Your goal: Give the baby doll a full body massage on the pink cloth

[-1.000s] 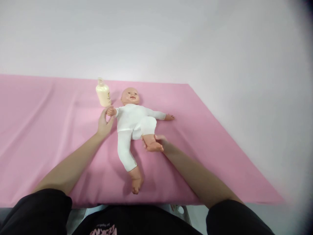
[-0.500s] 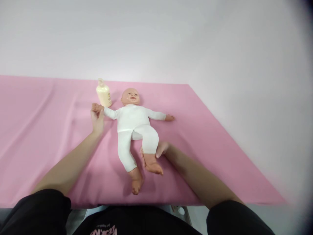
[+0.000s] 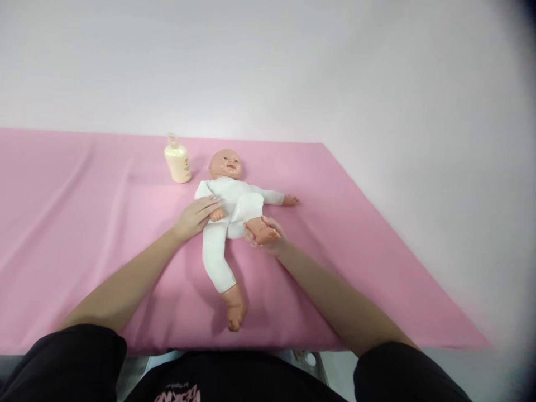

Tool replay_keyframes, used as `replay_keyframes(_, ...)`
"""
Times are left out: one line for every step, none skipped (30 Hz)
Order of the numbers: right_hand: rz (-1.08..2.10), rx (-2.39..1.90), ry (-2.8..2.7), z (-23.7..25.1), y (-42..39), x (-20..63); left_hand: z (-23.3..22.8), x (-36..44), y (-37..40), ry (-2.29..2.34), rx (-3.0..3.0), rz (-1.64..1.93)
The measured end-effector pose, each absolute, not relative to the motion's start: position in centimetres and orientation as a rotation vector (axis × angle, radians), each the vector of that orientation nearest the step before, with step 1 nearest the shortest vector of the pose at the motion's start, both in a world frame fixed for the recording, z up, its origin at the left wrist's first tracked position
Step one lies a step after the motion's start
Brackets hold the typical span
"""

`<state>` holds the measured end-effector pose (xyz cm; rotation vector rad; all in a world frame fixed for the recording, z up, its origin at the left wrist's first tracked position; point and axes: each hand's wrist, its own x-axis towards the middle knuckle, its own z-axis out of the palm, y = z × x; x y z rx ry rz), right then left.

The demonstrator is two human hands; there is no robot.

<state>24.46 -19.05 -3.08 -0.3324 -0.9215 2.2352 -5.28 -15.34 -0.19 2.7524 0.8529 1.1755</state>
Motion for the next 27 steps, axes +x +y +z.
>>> replay_keyframes(2.233,-0.328,-0.949,-3.1,-19.2,24.6,-0.2,-5.3,-15.4,0.886,2.707,1.204)
replay_keyframes(2.237,-0.327,-0.980,-3.1,-19.4,24.7,-0.1,-5.3,-15.4,0.936,2.638,1.251)
replay_keyframes(2.253,-0.328,-1.016,-3.1,-19.6,24.8,-0.1,-5.4,-15.4,1.005,2.543,1.318)
replay_keyframes(2.286,-0.325,-1.060,-3.0,-19.9,24.9,-0.2,-5.5,-15.2,1.083,2.421,1.401)
replay_keyframes(2.335,-0.315,-1.113,-2.9,-20.1,24.9,-0.3,-5.7,-14.9,1.154,2.277,1.500)
replay_keyframes(2.402,-0.284,-1.182,-2.8,-20.3,24.9,-0.4,-6.0,-14.5,1.204,2.123,1.604)
replay_keyframes(2.481,-0.226,-1.265,-2.7,-20.5,24.8,-0.6,-6.3,-13.9,1.229,1.968,1.703)
replay_keyframes(2.570,-0.135,-1.364,-2.5,-20.6,24.7,-1.0,-6.8,-13.2,1.227,1.819,1.799)
replay_keyframes(2.654,-0.025,-1.480,-2.2,-20.6,24.5,-1.4,-7.4,-12.5,1.212,1.688,1.871)
replay_keyframes(2.721,0.085,-1.601,-2.0,-20.5,24.2,-1.8,-8.0,-11.7,1.208,1.569,1.923)
replay_keyframes(2.763,0.176,-1.709,-1.7,-20.4,23.9,-2.3,-8.6,-11.0,1.219,1.452,1.958)
replay_keyframes(2.785,0.232,-1.794,-1.5,-20.3,23.7,-2.8,-9.2,-10.3,1.235,1.333,1.973)
replay_keyframes(2.784,0.240,-1.851,-1.2,-20.1,23.4,-3.3,-9.7,-9.7,1.246,1.212,1.977)
replay_keyframes(2.776,0.224,-1.881,-1.1,-20.1,23.2,-3.7,-10.2,-9.3,1.252,1.120,1.970)
replay_keyframes(2.768,0.201,-1.881,-0.9,-20.0,23.1,-4.0,-10.5,-9.0,1.258,1.051,1.959)
replay_keyframes(2.764,0.197,-1.867,-0.8,-20.0,23.0,-4.2,-10.7,-8.9,1.263,1.010,1.949)
replay_keyframes(2.759,0.214,-1.856,-0.8,-20.0,23.0,-4.2,-10.7,-8.8,1.267,0.992,1.942)
replay_keyframes(2.755,0.249,-1.847,-0.9,-20.0,23.0,-4.1,-10.6,-8.9,1.268,0.996,1.942)
replay_keyframes(2.756,0.287,-1.833,-1.0,-20.1,23.2,-3.9,-10.4,-9.1,1.268,1.025,1.951)
replay_keyframes(2.762,0.311,-1.808,-1.3,-20.1,23.4,-3.6,-10.1,-9.4,1.262,1.089,1.964)
replay_keyframes(2.762,0.304,-1.760,-1.6,-20.2,23.6,-3.2,-9.7,-9.8,1.249,1.187,1.977)
replay_keyframes(2.755,0.267,-1.684,-2.1,-20.2,24.0,-2.8,-9.3,-10.3,1.227,1.306,1.981)
replay_keyframes(2.732,0.209,-1.578,-2.5,-20.3,24.3,-2.4,-8.8,-10.9,1.201,1.436,1.974)
replay_keyframes(2.698,0.146,-1.463,-3.0,-20.3,24.7,-2.0,-8.2,-11.5,1.174,1.556,1.953)
replay_keyframes(2.649,0.089,-1.351,-3.4,-20.2,25.0,-1.6,-7.7,-12.2,1.155,1.663,1.917)
replay_keyframes(2.603,0.042,-1.263,-3.8,-20.1,25.3,-1.3,-7.2,-12.8,1.150,1.765,1.869)
replay_keyframes(2.557,-0.015,-1.190,-3.9,-19.9,25.5,-1.1,-6.8,-13.5,1.158,1.887,1.798)
